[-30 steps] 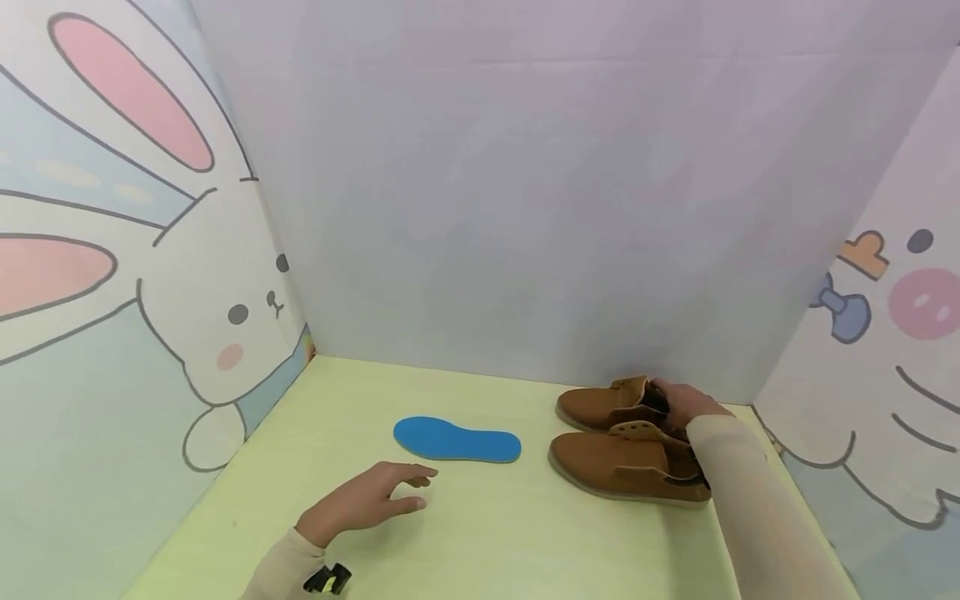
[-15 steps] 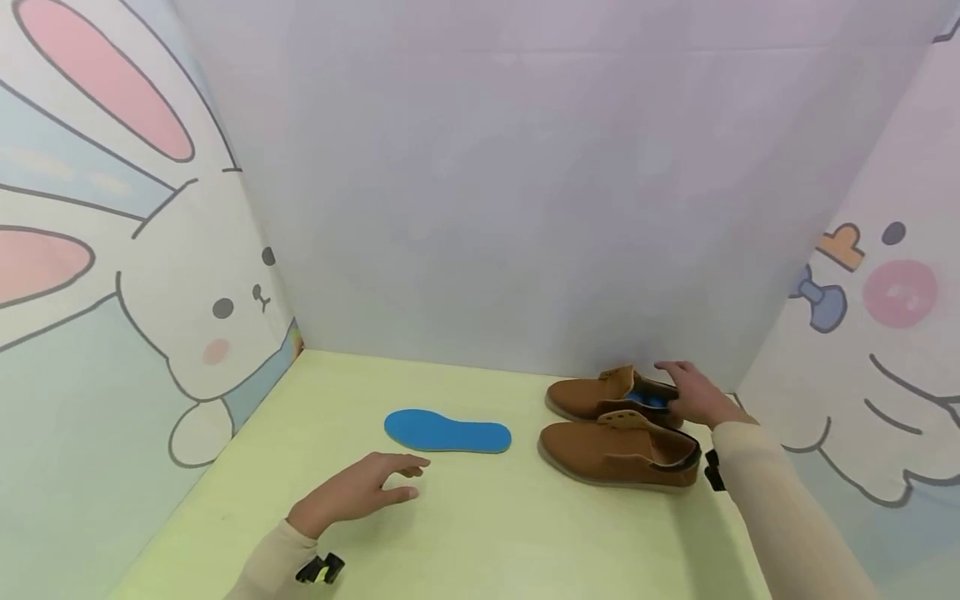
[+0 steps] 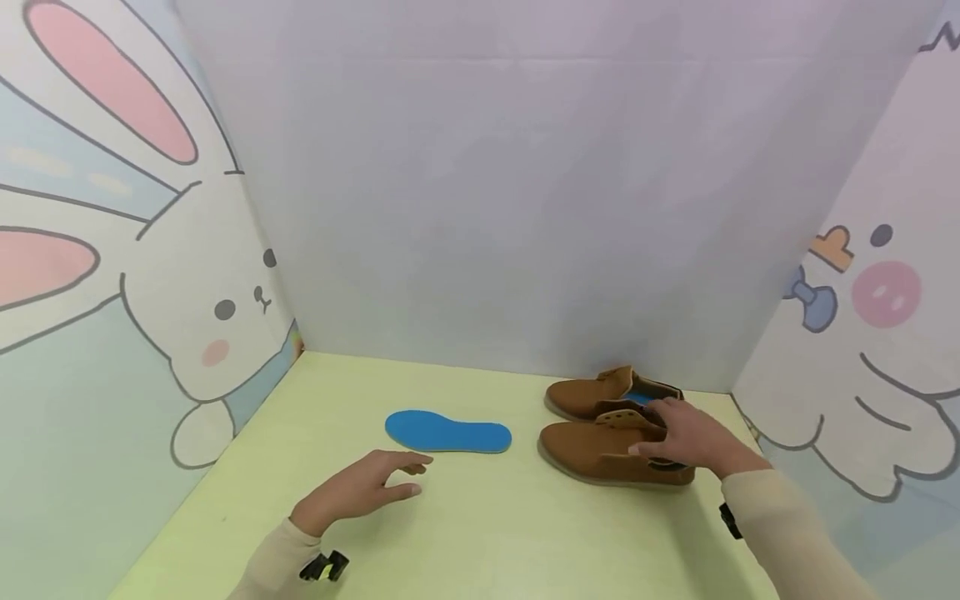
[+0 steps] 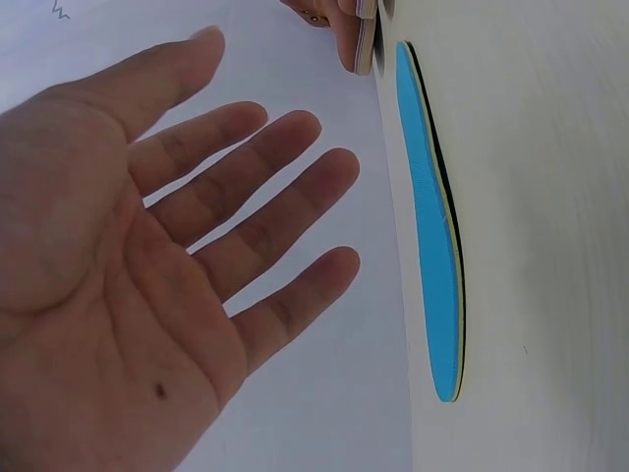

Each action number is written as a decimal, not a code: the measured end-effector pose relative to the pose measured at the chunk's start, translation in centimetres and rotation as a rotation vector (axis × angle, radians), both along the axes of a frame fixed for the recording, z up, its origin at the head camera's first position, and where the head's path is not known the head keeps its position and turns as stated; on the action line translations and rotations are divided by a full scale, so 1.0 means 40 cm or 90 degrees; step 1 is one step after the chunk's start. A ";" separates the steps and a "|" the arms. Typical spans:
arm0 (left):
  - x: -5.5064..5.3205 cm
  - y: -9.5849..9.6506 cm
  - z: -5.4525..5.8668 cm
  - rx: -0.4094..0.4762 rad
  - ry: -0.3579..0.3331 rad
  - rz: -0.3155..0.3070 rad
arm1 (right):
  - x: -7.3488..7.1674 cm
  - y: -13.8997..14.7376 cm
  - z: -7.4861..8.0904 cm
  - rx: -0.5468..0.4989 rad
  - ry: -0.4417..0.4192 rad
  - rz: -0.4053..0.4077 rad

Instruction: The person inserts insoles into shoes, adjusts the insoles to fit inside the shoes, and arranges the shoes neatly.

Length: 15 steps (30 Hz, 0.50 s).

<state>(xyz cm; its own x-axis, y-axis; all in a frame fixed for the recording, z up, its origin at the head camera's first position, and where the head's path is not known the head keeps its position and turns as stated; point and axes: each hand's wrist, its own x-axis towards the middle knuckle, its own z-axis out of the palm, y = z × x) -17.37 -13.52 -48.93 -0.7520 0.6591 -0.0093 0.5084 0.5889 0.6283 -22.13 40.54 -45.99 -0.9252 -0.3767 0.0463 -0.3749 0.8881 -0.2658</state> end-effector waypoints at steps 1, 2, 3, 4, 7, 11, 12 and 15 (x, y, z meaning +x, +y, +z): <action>0.002 -0.002 -0.001 0.000 -0.001 0.000 | 0.004 -0.003 -0.009 0.004 -0.013 0.003; 0.004 -0.003 -0.002 -0.002 -0.001 0.002 | 0.009 -0.005 -0.015 0.004 -0.026 0.003; 0.006 -0.005 -0.002 -0.004 0.001 0.004 | 0.013 -0.005 -0.022 0.002 -0.036 0.003; 0.008 -0.007 -0.002 -0.005 0.001 0.006 | 0.018 -0.005 -0.027 -0.001 -0.045 0.002; 0.013 -0.015 0.000 -0.007 0.008 0.014 | 0.025 -0.001 -0.037 0.007 -0.029 0.010; 0.015 -0.020 0.004 0.000 0.008 0.019 | 0.019 0.009 -0.058 0.020 0.011 0.022; 0.015 -0.020 0.005 0.002 0.007 0.017 | 0.016 0.012 -0.065 0.018 0.015 0.021; 0.015 -0.017 0.006 0.005 0.005 0.010 | 0.008 0.016 -0.087 0.019 0.023 0.011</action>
